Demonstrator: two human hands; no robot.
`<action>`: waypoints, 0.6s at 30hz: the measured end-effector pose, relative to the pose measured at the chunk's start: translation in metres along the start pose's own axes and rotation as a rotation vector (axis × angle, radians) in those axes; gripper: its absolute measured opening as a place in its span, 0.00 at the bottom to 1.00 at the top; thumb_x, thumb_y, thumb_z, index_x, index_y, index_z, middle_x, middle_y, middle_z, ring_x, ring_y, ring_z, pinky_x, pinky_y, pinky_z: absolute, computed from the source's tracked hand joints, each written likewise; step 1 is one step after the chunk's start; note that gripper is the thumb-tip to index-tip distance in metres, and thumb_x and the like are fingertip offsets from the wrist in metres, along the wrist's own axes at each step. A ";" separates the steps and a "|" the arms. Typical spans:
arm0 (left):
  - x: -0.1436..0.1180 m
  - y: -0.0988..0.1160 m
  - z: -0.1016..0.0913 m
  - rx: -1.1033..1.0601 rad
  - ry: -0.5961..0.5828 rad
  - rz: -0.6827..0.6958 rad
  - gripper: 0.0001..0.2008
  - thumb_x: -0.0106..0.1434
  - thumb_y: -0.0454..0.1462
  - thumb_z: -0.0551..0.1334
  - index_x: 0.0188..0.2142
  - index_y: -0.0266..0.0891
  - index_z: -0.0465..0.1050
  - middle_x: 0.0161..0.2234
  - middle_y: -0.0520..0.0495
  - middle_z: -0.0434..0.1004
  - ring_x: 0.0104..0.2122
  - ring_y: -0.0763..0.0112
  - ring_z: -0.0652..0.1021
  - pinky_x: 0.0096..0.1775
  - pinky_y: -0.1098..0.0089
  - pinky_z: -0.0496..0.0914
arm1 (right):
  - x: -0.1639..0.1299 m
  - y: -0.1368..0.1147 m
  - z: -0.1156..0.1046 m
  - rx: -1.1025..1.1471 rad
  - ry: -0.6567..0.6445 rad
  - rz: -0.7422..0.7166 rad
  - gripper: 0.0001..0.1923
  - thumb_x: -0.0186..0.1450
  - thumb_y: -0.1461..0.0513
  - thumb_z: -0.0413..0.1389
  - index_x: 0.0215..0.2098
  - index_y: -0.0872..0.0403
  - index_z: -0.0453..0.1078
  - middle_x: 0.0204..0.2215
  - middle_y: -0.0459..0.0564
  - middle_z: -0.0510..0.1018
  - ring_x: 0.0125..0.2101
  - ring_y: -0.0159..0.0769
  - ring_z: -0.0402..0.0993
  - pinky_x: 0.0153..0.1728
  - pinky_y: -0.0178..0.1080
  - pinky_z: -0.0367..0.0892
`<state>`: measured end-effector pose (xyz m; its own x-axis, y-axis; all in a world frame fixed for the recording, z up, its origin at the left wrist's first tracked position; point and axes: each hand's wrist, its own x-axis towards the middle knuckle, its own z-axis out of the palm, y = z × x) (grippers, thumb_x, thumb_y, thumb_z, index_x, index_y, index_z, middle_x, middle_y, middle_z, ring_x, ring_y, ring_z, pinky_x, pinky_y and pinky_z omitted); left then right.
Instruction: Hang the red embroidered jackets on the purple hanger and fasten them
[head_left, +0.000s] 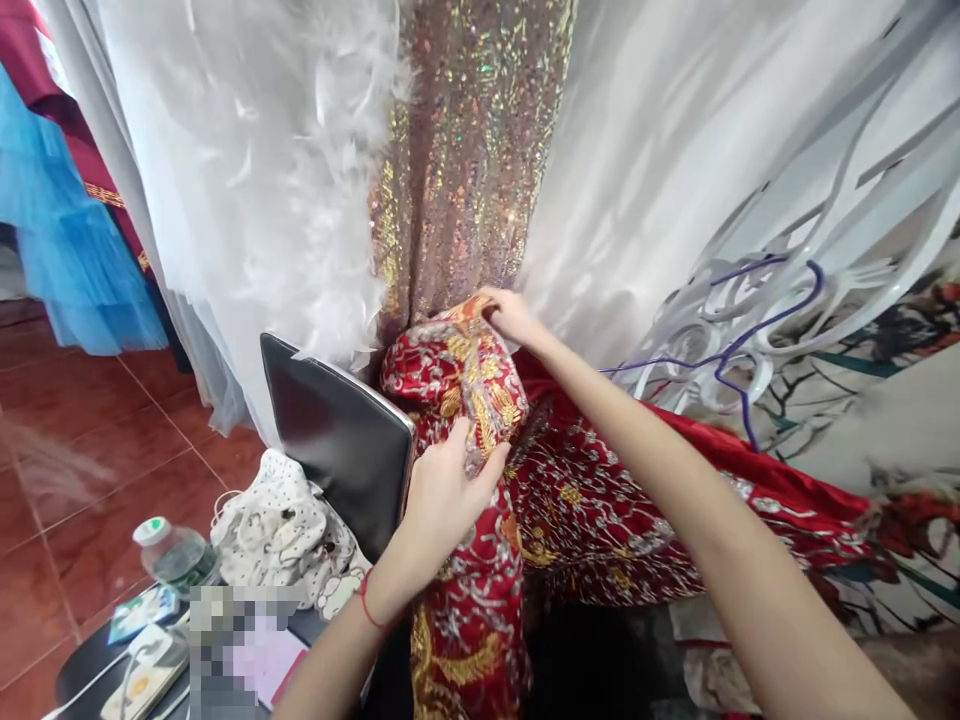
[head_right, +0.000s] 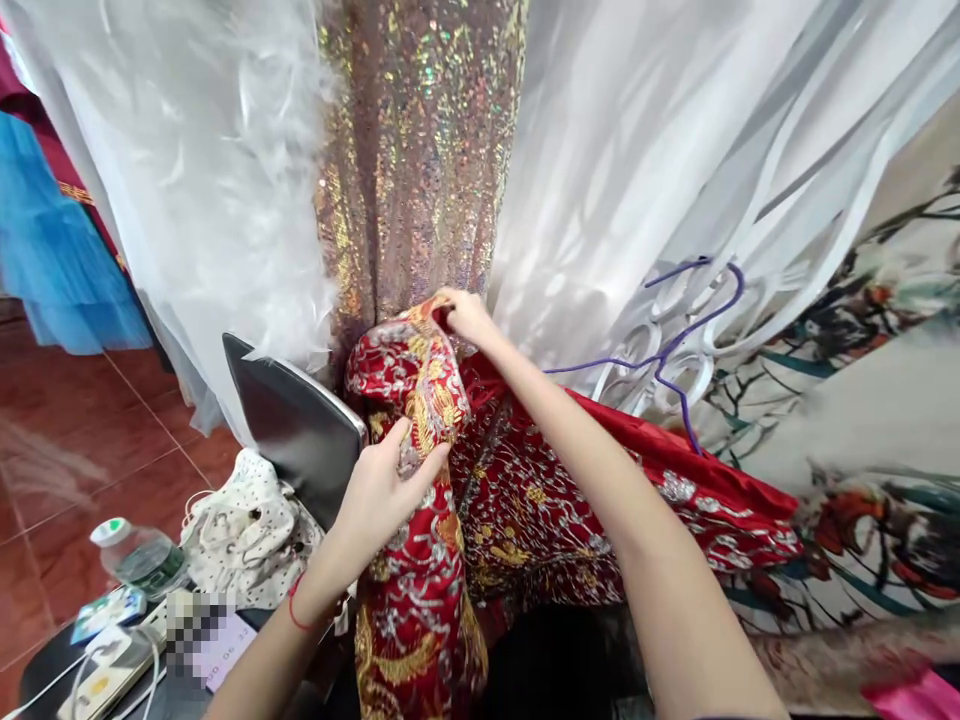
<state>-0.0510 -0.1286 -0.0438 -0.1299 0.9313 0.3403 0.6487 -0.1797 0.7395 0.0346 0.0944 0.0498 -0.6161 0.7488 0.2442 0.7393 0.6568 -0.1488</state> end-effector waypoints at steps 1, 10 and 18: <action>0.008 -0.001 0.003 0.089 0.017 -0.003 0.13 0.69 0.46 0.57 0.39 0.38 0.68 0.26 0.49 0.75 0.26 0.65 0.76 0.33 0.68 0.67 | -0.001 0.011 -0.013 -0.025 0.083 0.033 0.28 0.63 0.75 0.39 0.57 0.65 0.66 0.54 0.62 0.76 0.54 0.39 0.71 0.55 0.37 0.63; 0.039 0.002 0.076 0.325 0.431 0.181 0.23 0.68 0.36 0.55 0.60 0.27 0.60 0.60 0.27 0.66 0.62 0.46 0.67 0.60 0.51 0.62 | -0.054 0.065 -0.058 -0.319 0.099 0.281 0.16 0.69 0.70 0.46 0.48 0.60 0.73 0.43 0.63 0.80 0.42 0.39 0.75 0.42 0.35 0.63; 0.075 -0.020 0.156 0.296 0.278 -0.033 0.27 0.65 0.42 0.60 0.58 0.25 0.62 0.61 0.21 0.64 0.62 0.42 0.67 0.60 0.49 0.63 | -0.089 0.058 -0.041 -0.324 -0.201 0.298 0.21 0.66 0.70 0.49 0.53 0.55 0.74 0.49 0.61 0.80 0.49 0.46 0.77 0.45 0.38 0.69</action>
<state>0.0432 -0.0061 -0.1231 -0.3255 0.8065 0.4936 0.8235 -0.0148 0.5672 0.1436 0.0622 0.0590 -0.3813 0.9235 0.0415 0.9185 0.3734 0.1300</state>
